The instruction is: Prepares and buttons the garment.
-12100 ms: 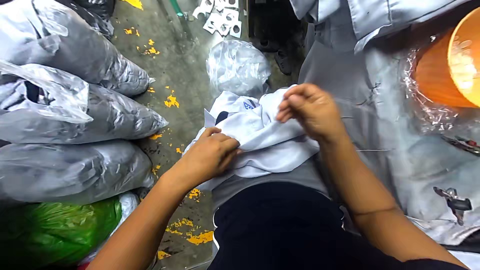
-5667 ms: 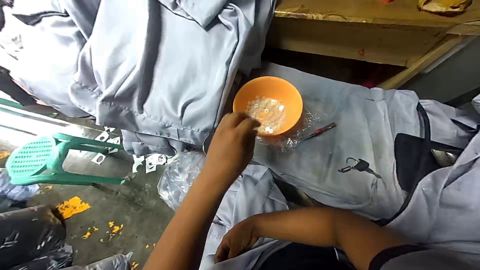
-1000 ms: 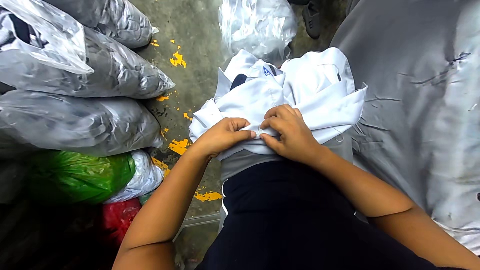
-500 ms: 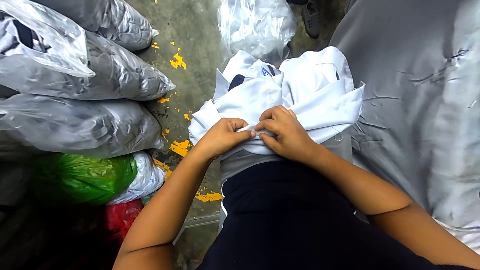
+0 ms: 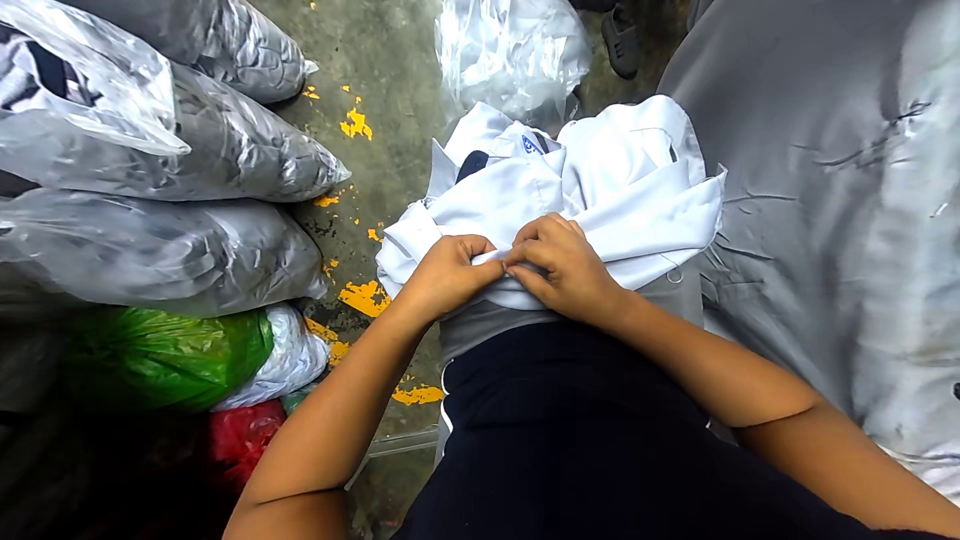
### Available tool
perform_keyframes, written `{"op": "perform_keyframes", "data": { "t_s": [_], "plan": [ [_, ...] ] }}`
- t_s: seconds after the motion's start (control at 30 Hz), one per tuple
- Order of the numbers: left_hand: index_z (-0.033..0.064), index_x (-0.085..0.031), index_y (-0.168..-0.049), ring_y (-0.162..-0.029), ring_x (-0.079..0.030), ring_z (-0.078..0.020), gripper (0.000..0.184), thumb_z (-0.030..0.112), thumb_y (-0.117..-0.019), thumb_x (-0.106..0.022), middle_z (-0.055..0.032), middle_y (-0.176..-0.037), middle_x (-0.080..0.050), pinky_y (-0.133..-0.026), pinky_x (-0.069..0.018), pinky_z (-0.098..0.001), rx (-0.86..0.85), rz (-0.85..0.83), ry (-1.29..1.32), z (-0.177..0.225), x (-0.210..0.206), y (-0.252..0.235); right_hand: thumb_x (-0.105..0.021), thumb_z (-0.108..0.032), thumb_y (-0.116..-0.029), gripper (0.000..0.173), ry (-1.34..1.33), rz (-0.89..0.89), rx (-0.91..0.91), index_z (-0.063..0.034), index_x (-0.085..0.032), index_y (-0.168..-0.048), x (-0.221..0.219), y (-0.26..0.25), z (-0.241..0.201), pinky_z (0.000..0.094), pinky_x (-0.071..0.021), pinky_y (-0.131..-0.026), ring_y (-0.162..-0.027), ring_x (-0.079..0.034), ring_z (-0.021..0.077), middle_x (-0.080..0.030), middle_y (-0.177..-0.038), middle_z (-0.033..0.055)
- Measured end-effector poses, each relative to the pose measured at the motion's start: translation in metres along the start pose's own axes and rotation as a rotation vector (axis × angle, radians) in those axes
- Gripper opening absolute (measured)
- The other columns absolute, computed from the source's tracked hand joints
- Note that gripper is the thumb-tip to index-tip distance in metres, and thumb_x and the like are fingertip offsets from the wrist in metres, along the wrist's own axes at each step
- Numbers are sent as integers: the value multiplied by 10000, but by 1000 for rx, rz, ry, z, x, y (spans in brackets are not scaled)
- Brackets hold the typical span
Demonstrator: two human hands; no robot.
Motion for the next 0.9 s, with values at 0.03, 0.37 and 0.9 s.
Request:
{"op": "perform_keyframes", "data": {
  "t_s": [0.03,0.37,0.9],
  "plan": [
    [103,-627,-729,-449,-425,-27,229,87,-953,-667,38,-546,-506,-437,-321,-201,-4,7,-4,0,0,0,-653,-125,-914,132,-2,20,20,-86,-779,-914,-1,0,0,455,-459,-793,-957,-632,277,-686,-956,103],
    [105,-647,-766,-514,-479,-25,186,141,-945,-684,46,-585,-535,-506,-383,-227,-58,20,-6,-1,-3,-3,-639,-83,-939,129,-175,83,-17,9,-717,-986,24,9,-3,236,-538,-766,-879,-629,137,-657,-970,111],
    [124,-588,-679,-513,-457,-66,250,154,-903,-695,40,-560,-489,-514,-359,-299,-45,32,-42,-6,2,-12,-452,-326,-1078,192,-1337,-102,-344,-240,-603,-998,83,35,-45,187,-544,-511,-579,-645,25,-701,-789,-51]
  ]
}}
Point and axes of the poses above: each hand's wrist, its own y-axis away from the middle knuckle, its own x-axis out of the back of the hand, z = x × y, the point moved 5 cm from there along -y, towards the middle knuckle
